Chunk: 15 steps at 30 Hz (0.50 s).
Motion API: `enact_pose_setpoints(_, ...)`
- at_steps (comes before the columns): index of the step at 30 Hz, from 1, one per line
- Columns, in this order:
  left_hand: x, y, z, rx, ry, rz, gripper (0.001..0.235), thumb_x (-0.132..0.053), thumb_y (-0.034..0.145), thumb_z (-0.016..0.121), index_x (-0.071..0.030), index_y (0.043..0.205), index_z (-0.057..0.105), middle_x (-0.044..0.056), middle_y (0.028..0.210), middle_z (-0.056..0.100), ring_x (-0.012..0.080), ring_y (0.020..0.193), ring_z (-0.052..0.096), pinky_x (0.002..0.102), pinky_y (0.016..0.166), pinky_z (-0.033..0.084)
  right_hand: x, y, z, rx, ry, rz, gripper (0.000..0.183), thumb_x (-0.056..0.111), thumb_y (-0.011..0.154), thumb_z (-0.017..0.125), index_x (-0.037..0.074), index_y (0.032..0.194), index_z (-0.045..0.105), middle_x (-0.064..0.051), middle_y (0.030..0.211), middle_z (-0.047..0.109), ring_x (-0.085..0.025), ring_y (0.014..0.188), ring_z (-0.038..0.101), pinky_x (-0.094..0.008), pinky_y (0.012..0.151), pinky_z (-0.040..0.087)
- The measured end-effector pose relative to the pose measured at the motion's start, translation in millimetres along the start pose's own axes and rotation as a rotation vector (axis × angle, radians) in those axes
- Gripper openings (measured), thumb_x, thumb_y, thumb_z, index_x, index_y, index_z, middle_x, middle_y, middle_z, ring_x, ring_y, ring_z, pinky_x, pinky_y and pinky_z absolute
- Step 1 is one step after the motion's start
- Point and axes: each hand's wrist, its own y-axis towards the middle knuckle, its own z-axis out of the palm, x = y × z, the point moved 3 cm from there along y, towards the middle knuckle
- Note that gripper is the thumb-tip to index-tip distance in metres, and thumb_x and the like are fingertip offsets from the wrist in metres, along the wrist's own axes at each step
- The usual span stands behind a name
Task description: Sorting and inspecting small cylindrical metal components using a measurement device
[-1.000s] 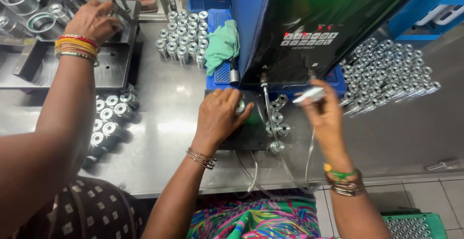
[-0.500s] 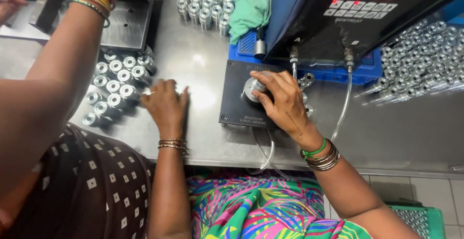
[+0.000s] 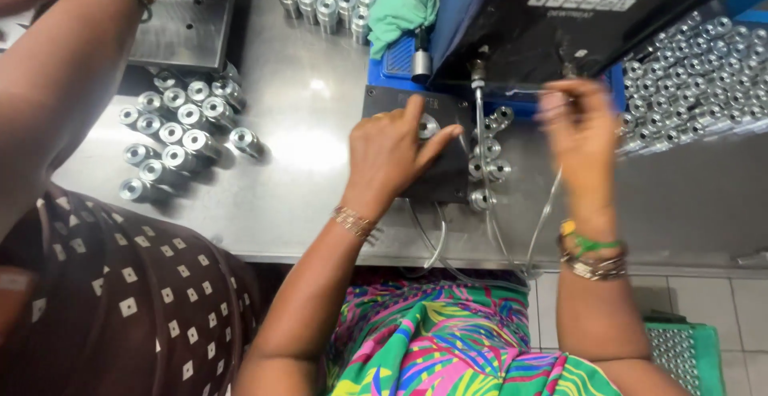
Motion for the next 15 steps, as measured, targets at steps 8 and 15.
enact_pose_setpoints(8,-13,12,-16,0.158,0.064,0.306,0.027,-0.028,0.083,0.077,-0.011,0.100,0.064,0.010,0.085,0.065,0.0300,0.085,0.063,0.044,0.070,0.046,-109,-63,-12,0.293,-0.139,0.241,0.057,0.015,0.084,0.076,0.009,0.136,0.055,-0.013,0.124,0.069,-0.026,0.106,0.069,-0.036,0.091,0.055)
enact_pose_setpoints(15,-17,6,-11,0.271,0.024,0.469,0.026,-0.019,0.073,0.077,-0.011,0.093,0.062,0.008,0.111,0.062,0.0284,0.109,0.058,0.044,0.096,0.044,-69,-69,47,0.106,-0.302,0.122,0.056,0.010,0.079,0.081,0.005,0.126,0.052,-0.018,0.114,0.069,-0.037,0.106,0.069,-0.042,0.086,0.056)
